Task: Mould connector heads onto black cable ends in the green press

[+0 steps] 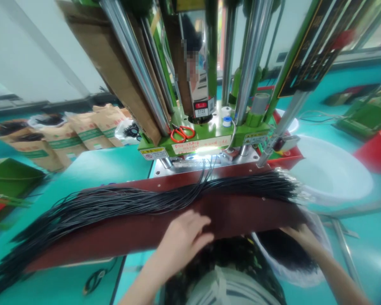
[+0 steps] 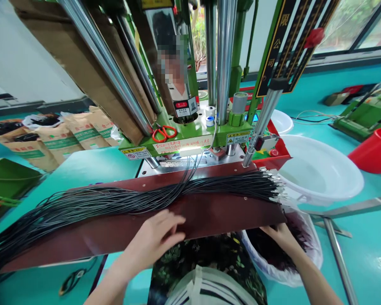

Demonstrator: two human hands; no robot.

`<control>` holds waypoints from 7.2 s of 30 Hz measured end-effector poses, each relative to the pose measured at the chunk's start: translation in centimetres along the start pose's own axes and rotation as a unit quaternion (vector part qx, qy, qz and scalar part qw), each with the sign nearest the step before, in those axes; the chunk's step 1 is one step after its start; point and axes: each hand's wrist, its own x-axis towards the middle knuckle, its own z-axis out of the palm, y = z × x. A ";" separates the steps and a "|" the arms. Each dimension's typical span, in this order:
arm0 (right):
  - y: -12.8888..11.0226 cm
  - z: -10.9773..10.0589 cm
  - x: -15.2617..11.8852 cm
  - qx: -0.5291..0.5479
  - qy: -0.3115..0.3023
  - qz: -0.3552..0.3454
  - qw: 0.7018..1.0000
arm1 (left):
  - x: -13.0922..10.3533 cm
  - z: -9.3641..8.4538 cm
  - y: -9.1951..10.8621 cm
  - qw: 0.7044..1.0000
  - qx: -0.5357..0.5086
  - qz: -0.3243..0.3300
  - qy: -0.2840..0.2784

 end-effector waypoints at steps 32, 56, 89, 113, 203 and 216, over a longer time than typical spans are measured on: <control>-16.0 2.5 2.3 0.641 -0.081 -0.079 0.759 | 10.2 1.0 2.5 0.993 -0.023 0.117 0.005; -16.7 3.2 1.3 0.529 -0.295 -0.006 0.796 | 3.3 10.3 7.5 0.686 -0.691 -0.200 -0.106; -20.5 12.8 16.3 -0.275 -0.151 -0.280 0.907 | 7.9 6.7 3.0 0.611 -0.762 -0.173 0.126; -12.8 3.6 0.8 0.321 -0.189 0.066 0.926 | 9.2 9.2 4.7 0.754 -0.626 -0.196 0.024; -12.5 3.6 0.1 0.280 -0.191 0.151 0.929 | 8.9 9.0 2.7 0.801 -0.563 -0.176 0.104; -12.3 3.4 0.4 0.154 -0.226 -0.005 0.962 | 8.7 8.4 2.5 0.747 -0.616 -0.230 0.098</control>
